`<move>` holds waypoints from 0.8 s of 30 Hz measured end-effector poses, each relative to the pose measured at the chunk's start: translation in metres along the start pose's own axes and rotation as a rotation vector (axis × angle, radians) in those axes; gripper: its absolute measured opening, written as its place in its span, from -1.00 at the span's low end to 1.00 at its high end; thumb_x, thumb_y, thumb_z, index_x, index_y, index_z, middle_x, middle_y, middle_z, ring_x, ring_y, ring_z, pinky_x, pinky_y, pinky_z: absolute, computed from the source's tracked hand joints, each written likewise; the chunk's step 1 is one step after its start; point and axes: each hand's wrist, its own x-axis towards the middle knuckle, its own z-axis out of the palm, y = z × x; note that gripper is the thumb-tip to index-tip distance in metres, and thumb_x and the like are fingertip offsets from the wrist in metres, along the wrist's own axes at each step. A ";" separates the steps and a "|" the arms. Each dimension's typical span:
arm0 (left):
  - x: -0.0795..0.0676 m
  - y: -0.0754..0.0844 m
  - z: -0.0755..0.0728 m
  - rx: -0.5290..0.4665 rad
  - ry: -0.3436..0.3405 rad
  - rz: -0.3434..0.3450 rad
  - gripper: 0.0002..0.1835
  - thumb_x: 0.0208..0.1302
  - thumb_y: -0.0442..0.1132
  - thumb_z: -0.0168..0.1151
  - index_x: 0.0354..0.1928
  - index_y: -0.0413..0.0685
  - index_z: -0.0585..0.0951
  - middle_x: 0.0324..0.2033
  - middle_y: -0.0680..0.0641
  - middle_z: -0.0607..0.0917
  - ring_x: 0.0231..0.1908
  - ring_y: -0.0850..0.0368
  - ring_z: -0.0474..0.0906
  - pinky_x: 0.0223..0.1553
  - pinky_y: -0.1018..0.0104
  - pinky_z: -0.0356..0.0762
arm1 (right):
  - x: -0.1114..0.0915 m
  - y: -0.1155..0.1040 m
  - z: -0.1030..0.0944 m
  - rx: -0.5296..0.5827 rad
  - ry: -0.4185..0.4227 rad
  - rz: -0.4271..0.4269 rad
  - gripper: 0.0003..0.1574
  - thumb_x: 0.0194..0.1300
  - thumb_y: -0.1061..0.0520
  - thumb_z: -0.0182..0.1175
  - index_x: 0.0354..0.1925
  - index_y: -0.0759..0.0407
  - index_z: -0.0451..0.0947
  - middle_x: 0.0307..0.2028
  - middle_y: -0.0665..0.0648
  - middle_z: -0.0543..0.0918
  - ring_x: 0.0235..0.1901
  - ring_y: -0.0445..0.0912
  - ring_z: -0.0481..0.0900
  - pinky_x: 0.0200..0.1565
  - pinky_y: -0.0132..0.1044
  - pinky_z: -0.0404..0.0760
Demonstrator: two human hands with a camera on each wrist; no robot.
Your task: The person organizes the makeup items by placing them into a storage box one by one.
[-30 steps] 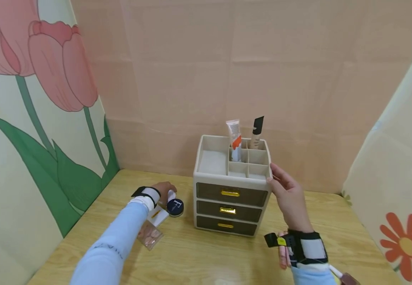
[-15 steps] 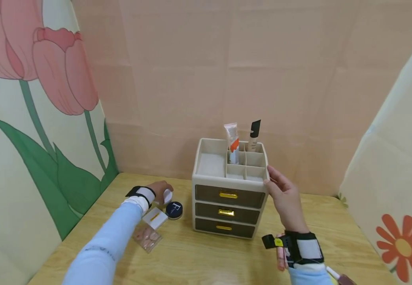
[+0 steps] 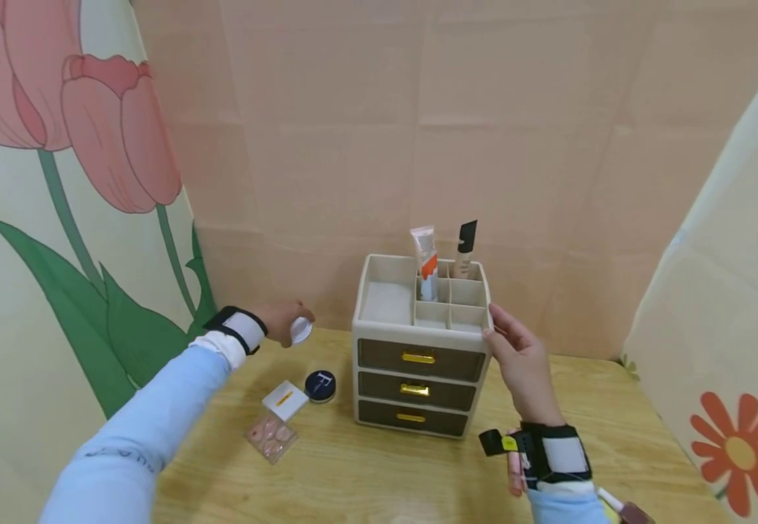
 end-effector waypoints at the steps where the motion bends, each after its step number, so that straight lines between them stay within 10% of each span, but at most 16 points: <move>1: -0.003 0.003 -0.007 0.004 0.000 0.010 -0.28 -0.23 -0.53 0.48 0.14 -0.14 0.56 -0.06 -0.16 0.55 -0.05 -0.15 0.50 -0.05 0.00 0.55 | 0.000 0.000 0.000 -0.001 0.002 0.001 -0.37 0.47 0.04 0.03 0.44 0.08 0.23 0.36 0.17 0.33 0.25 0.08 0.37 0.06 -0.42 0.48; 11: -0.019 0.037 -0.082 0.012 0.016 0.094 -0.28 -0.14 -0.47 0.43 0.21 -0.08 0.52 0.08 -0.21 0.50 0.00 -0.16 0.46 -0.05 -0.01 0.54 | 0.002 0.001 0.000 0.014 0.013 -0.004 -0.37 0.47 0.05 0.03 0.44 0.10 0.24 0.36 0.20 0.32 0.23 0.05 0.38 0.02 -0.48 0.49; 24: -0.014 0.085 -0.140 -0.008 0.052 0.246 -0.28 -0.09 -0.43 0.40 0.24 -0.08 0.49 0.10 -0.21 0.49 0.00 -0.13 0.43 -0.03 0.05 0.48 | 0.004 0.002 0.009 0.089 0.026 0.009 -0.39 0.46 0.12 0.05 0.42 0.13 0.26 0.34 0.19 0.36 0.23 0.03 0.37 0.00 -0.54 0.48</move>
